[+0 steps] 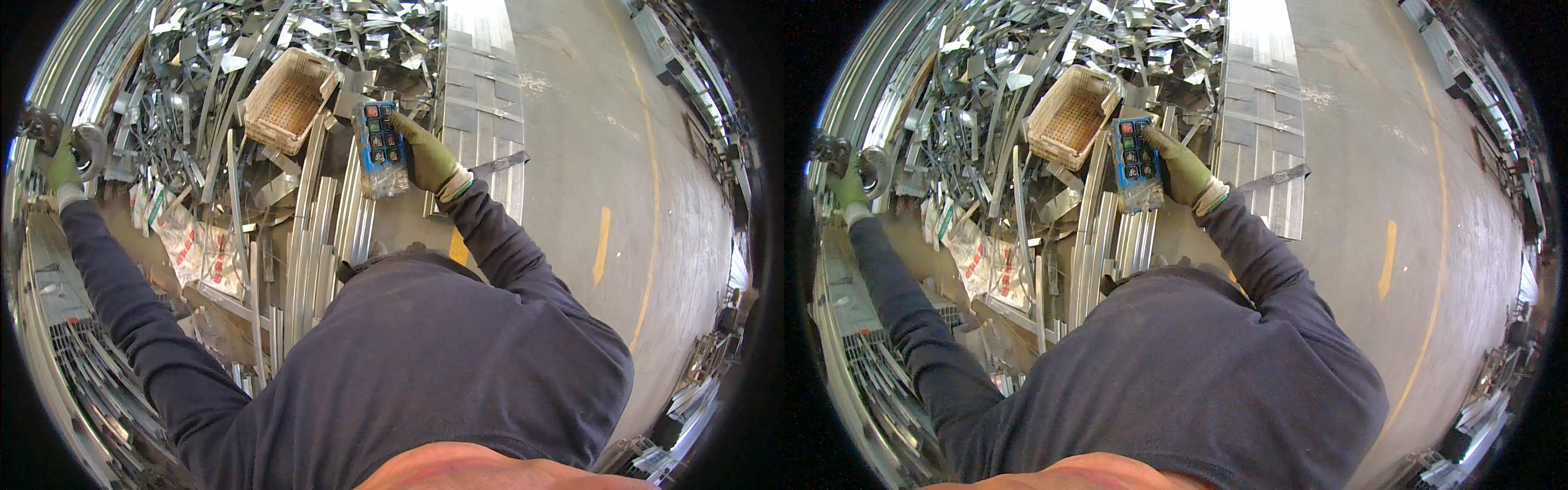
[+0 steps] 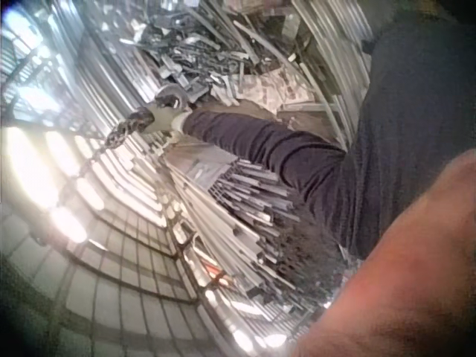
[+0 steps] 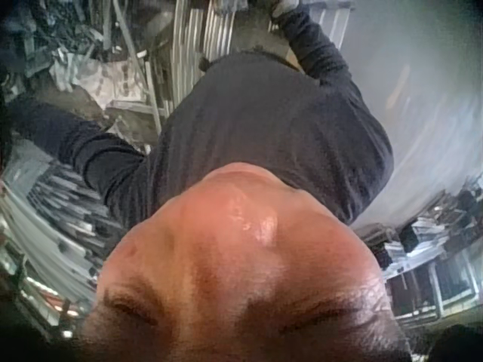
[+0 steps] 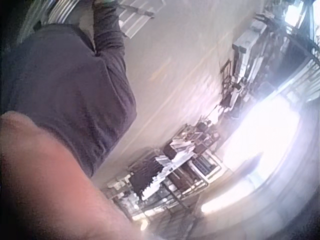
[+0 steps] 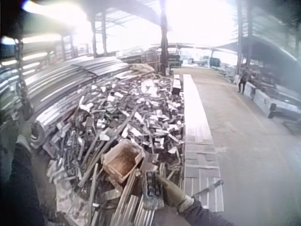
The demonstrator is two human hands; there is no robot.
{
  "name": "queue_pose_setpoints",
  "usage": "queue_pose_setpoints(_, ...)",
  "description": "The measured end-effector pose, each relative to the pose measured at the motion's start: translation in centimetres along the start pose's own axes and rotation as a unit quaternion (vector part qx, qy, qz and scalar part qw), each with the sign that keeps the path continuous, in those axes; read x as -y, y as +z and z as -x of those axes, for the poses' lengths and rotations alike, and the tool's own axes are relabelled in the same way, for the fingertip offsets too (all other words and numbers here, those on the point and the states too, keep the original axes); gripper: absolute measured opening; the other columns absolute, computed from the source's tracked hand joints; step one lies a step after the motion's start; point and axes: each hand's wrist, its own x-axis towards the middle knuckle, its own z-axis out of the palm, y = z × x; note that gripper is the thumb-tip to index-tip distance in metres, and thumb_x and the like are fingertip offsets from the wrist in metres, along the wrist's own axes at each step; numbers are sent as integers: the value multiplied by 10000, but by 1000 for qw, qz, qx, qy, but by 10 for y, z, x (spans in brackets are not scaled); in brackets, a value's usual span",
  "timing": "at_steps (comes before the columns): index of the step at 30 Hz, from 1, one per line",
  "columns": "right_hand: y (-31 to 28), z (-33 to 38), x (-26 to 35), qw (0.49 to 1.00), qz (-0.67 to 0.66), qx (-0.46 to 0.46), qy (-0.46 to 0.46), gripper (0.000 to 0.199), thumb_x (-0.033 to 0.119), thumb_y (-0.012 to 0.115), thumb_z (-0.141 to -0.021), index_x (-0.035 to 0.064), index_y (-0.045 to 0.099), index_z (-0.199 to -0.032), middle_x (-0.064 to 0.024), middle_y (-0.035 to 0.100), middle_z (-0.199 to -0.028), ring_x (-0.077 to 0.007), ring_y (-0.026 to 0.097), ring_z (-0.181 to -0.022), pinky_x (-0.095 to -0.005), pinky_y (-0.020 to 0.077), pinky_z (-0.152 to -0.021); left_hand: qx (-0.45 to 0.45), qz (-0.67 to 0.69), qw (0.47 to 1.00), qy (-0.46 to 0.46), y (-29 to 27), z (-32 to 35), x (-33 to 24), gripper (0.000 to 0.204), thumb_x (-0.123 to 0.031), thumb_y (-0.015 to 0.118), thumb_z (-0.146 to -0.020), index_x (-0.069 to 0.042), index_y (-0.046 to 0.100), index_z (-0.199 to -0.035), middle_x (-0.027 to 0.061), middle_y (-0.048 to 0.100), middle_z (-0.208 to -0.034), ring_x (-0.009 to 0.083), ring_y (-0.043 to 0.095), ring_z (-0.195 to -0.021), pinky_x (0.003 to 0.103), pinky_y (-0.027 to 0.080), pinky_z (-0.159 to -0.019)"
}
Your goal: The person operates a handheld remote to control an overhead crane, then walks to a metal sheet stack. They remove a sheet, place it on a cutting machine, and cut it into smaller pieces using the machine. The cut pieces are then moved aside.
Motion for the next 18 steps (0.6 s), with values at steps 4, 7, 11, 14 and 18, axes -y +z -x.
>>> queue_pose_setpoints(4,-7,0,1,999,-43,3,10,512,486,553,-1066,92,590,-1392,-64,735,-1184,-186,739,-965,-396,613,-902,15,50,998,28,44,-14,-3,1005,-232,920,-775,62,328,-1532,198,539,-1456,291,574,-1289,396,475,-1076)
queue_pose_setpoints(7,-12,4,3,997,-72,18,13,487,443,582,-1061,89,581,-1397,-58,719,-1205,-181,724,-1001,-384,601,-918,20,-34,999,-9,71,-9,-11,972,-221,912,-788,55,344,-1527,212,528,-1464,304,564,-1296,402,465,-1077)
queue_pose_setpoints(11,-18,13,1,996,65,-30,-62,466,273,671,-1025,71,538,-1423,-45,693,-1188,-164,699,-1002,-361,582,-924,35,4,999,39,97,-1,-31,936,-284,875,-818,48,368,-1531,236,497,-1489,321,536,-1323,396,423,-1109)
queue_pose_setpoints(14,-25,20,-6,996,51,-70,-30,529,184,696,-1009,56,473,-1470,-42,674,-1203,-154,688,-1002,-354,578,-917,27,16,999,-35,104,22,-46,943,-409,814,-867,33,357,-1564,254,468,-1525,342,500,-1371,414,377,-1158)
queue_pose_setpoints(18,-35,28,-17,999,13,-36,-38,440,152,655,-1033,82,512,-1443,-54,694,-1188,-167,705,-991,-363,601,-905,56,6,997,57,105,95,-42,809,-367,716,-961,24,361,-1575,243,444,-1579,327,434,-1461,392,319,-1205)
